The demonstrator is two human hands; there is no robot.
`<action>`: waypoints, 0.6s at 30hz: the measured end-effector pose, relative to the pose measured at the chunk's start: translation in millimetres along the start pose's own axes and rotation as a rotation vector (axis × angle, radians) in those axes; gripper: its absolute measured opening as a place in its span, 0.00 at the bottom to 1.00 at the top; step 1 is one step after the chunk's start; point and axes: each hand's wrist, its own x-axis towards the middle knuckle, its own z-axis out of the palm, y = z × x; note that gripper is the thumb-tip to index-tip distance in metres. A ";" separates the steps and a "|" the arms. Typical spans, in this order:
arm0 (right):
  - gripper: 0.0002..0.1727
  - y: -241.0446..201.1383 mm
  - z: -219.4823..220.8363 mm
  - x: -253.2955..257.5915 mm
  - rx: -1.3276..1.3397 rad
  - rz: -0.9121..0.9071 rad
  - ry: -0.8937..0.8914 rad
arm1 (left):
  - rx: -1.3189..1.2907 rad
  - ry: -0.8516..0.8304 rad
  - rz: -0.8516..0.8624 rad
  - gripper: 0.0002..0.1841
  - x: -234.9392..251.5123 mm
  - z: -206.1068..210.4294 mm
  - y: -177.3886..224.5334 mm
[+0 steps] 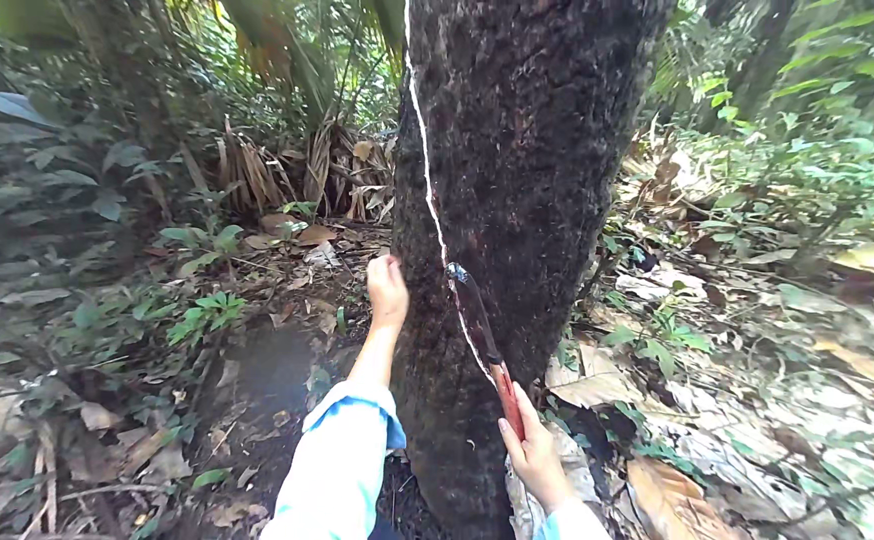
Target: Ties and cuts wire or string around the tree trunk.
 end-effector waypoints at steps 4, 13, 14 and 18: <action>0.33 10.2 5.2 13.6 -0.010 0.057 -0.071 | 0.123 -0.053 -0.233 0.20 -35.8 -18.3 -25.3; 0.18 12.0 36.0 35.0 -0.241 0.144 -0.056 | -0.013 -0.099 1.091 0.16 -93.5 70.1 29.5; 0.14 12.4 41.6 33.5 -0.267 0.140 -0.037 | -0.005 -0.127 1.154 0.20 -91.8 82.0 27.2; 0.15 8.6 49.4 28.4 -0.313 0.152 -0.049 | 0.109 0.032 1.182 0.31 -97.1 101.5 19.8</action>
